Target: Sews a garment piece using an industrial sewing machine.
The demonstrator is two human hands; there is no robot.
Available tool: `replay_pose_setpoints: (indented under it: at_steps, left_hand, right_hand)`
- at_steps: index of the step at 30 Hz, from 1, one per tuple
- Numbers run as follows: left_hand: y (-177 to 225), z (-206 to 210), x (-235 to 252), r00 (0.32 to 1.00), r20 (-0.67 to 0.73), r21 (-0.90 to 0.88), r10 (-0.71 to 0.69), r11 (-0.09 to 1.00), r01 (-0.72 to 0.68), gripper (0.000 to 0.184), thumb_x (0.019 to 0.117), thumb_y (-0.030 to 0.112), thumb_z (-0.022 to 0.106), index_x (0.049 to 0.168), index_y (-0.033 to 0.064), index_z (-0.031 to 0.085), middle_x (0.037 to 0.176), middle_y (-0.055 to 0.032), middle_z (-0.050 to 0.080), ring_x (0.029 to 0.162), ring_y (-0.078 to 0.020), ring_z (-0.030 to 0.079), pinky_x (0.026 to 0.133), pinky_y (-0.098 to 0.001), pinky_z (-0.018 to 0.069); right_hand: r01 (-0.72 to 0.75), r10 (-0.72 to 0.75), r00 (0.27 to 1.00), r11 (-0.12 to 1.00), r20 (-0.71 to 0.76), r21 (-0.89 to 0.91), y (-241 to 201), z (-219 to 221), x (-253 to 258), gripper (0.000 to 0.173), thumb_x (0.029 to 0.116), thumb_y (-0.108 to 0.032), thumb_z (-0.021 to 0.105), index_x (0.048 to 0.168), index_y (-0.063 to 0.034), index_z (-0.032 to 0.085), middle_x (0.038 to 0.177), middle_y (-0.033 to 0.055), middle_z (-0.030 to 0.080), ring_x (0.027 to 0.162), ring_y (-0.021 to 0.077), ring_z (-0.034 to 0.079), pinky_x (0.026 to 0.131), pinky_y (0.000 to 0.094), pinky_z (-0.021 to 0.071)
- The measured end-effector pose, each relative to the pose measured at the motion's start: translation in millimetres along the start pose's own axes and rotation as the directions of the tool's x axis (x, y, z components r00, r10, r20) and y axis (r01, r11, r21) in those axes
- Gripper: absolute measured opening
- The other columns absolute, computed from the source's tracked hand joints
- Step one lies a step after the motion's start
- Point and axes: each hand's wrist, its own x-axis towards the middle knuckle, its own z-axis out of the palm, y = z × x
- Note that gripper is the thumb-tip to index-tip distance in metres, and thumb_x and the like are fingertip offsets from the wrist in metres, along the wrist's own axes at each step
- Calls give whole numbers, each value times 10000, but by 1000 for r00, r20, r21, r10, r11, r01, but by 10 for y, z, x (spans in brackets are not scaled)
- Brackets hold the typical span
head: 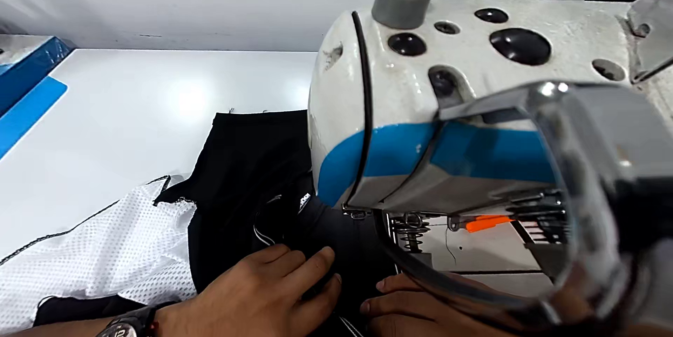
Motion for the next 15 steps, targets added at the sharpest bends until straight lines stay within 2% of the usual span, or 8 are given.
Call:
replay_pose_setpoints:
  at_steps: [2,6,9,11,13,15]
  left_hand:
    - [-104,26,22,999,-35,4,4,1000,-4,749,1031,660,140,1255,155,646,1285,-128,654,802,-253,621,649,-375,468]
    - [-338,30,95,998,-66,-37,-22,999,20,752,1035,672,165,1251,179,690,1281,-92,681,998,-216,673,764,-365,524]
    - [-510,27,170,995,-99,-12,-2,1000,1,715,1037,639,197,1188,174,718,1150,-53,706,944,-179,654,732,-348,509]
    - [-573,-1,195,989,-141,16,50,999,-48,553,1038,508,272,986,152,691,971,-38,687,896,-181,636,754,-365,489]
    - [-458,-48,163,974,-189,-33,122,991,-130,413,1054,340,324,821,139,600,786,-37,642,774,-194,635,739,-377,503]
    - [-122,-115,83,973,-172,-199,155,962,-189,375,1086,282,352,818,144,576,728,-44,616,709,-212,626,707,-370,517]
  right_hand:
    - [-13,11,1000,999,-28,-38,45,-1,11,186,1055,-82,494,1097,-50,673,1097,121,738,1170,268,685,1081,397,503]
    - [-44,32,996,988,-80,-146,179,0,43,194,1045,-68,498,1074,-85,689,1094,76,742,1183,230,679,1092,390,502]
    - [-93,80,992,987,-102,-130,277,-29,57,207,1048,-70,490,1059,-85,696,1107,70,733,1211,229,657,1116,389,483]
    - [-131,119,987,985,-109,-112,332,-36,77,221,1050,-74,481,1052,-77,701,1115,74,727,1204,241,655,1103,390,493]
    - [-167,154,984,974,-92,-155,315,-55,131,240,1053,-75,477,1122,-99,705,1168,76,721,1199,258,651,1066,403,501]
    - [-167,148,984,956,-95,-240,236,-7,190,243,1048,-101,507,1191,-156,696,1149,77,716,1159,281,659,1021,449,522]
